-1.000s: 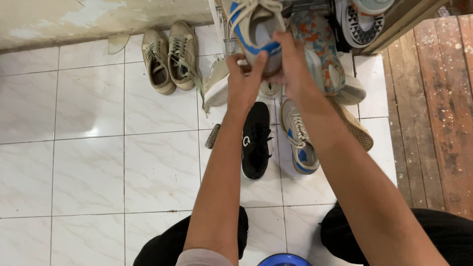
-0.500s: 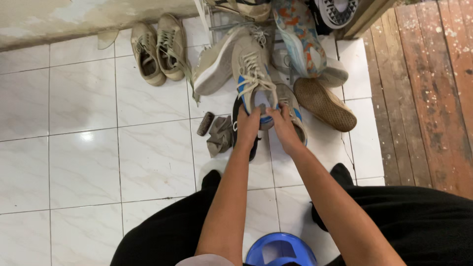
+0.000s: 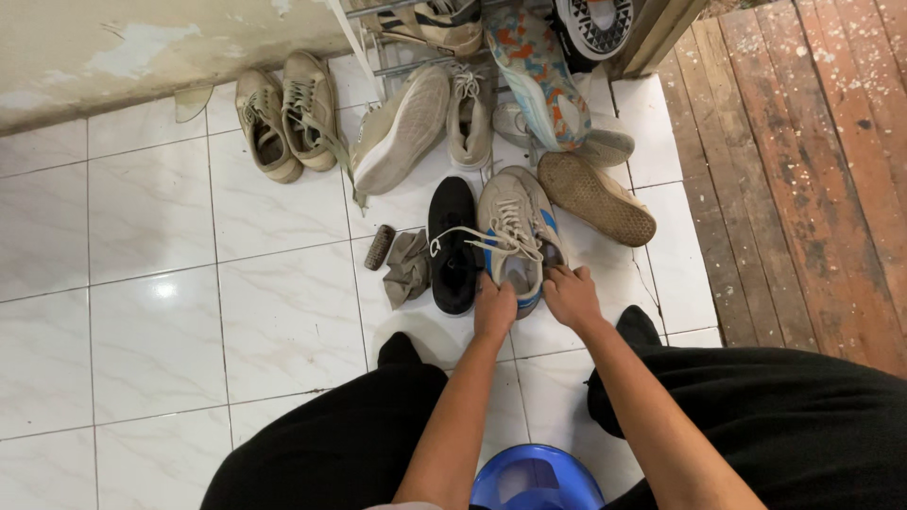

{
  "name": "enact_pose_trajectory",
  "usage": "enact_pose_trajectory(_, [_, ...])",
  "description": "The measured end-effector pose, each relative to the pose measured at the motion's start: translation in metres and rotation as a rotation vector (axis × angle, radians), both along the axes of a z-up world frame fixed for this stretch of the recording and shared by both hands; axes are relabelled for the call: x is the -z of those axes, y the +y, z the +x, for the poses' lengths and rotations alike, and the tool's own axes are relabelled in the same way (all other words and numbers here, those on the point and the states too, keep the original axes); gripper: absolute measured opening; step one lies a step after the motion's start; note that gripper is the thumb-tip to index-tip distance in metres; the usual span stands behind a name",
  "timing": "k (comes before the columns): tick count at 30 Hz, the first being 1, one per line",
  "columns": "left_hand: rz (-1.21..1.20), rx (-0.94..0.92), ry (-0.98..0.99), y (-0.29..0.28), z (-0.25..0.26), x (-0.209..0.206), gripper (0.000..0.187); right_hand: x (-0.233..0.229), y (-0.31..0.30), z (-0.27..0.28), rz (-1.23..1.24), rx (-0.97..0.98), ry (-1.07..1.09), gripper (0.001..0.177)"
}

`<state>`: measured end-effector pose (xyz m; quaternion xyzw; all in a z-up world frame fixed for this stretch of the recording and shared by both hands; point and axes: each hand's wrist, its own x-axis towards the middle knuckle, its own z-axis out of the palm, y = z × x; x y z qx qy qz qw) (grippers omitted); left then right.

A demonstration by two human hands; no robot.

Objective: The person organizes multiple pairs of shoes on a tiled floor, then uses a cloth to wipe and clean one pair of white sneakers. The person handles several pairs of shoes and a cleaning cloth.

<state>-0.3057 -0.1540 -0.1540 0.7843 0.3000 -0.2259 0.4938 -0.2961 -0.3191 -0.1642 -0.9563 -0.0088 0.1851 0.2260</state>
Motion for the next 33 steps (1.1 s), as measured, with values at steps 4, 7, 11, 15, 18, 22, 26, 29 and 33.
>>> enact_pose_trajectory(4, [0.032, -0.009, -0.014, 0.005, -0.003, 0.009, 0.063, -0.014, -0.010, -0.006, -0.081, -0.155, 0.027, 0.049])
enact_pose_trajectory(7, [-0.007, 0.006, 0.004, 0.009, -0.003, 0.008, 0.056, -0.017, -0.012, -0.004, -0.172, -0.154, 0.106, 0.038])
enact_pose_trajectory(11, [0.041, 0.033, -0.074, 0.008, -0.011, 0.007, 0.047, -0.019, -0.015, -0.005, -0.245, -0.206, 0.119, 0.040])
enact_pose_trajectory(15, [0.068, 0.060, -0.148, 0.006, -0.017, 0.016, 0.038, -0.021, -0.024, -0.014, -0.266, -0.248, 0.054, 0.033])
enact_pose_trajectory(18, [0.079, 0.031, -0.126, 0.011, -0.019, 0.022, 0.037, -0.022, -0.027, -0.014, -0.230, -0.255, 0.004, 0.027])
enact_pose_trajectory(22, [0.131, 0.101, -0.091, 0.013, -0.019, 0.026, 0.047, -0.022, -0.025, -0.019, -0.164, -0.228, -0.016, 0.029])
enact_pose_trajectory(26, [0.138, 0.093, -0.126, 0.008, -0.019, 0.019, 0.055, -0.019, -0.021, -0.026, -0.146, -0.214, -0.030, 0.029])
enact_pose_trajectory(29, [0.175, 0.124, -0.131, 0.005, -0.026, 0.001, 0.062, -0.017, -0.024, -0.033, -0.156, -0.220, -0.061, 0.028])
enact_pose_trajectory(33, [0.546, 0.408, -0.634, 0.000, -0.041, -0.017, 0.042, -0.009, -0.023, -0.039, -0.144, -0.228, -0.115, 0.026])
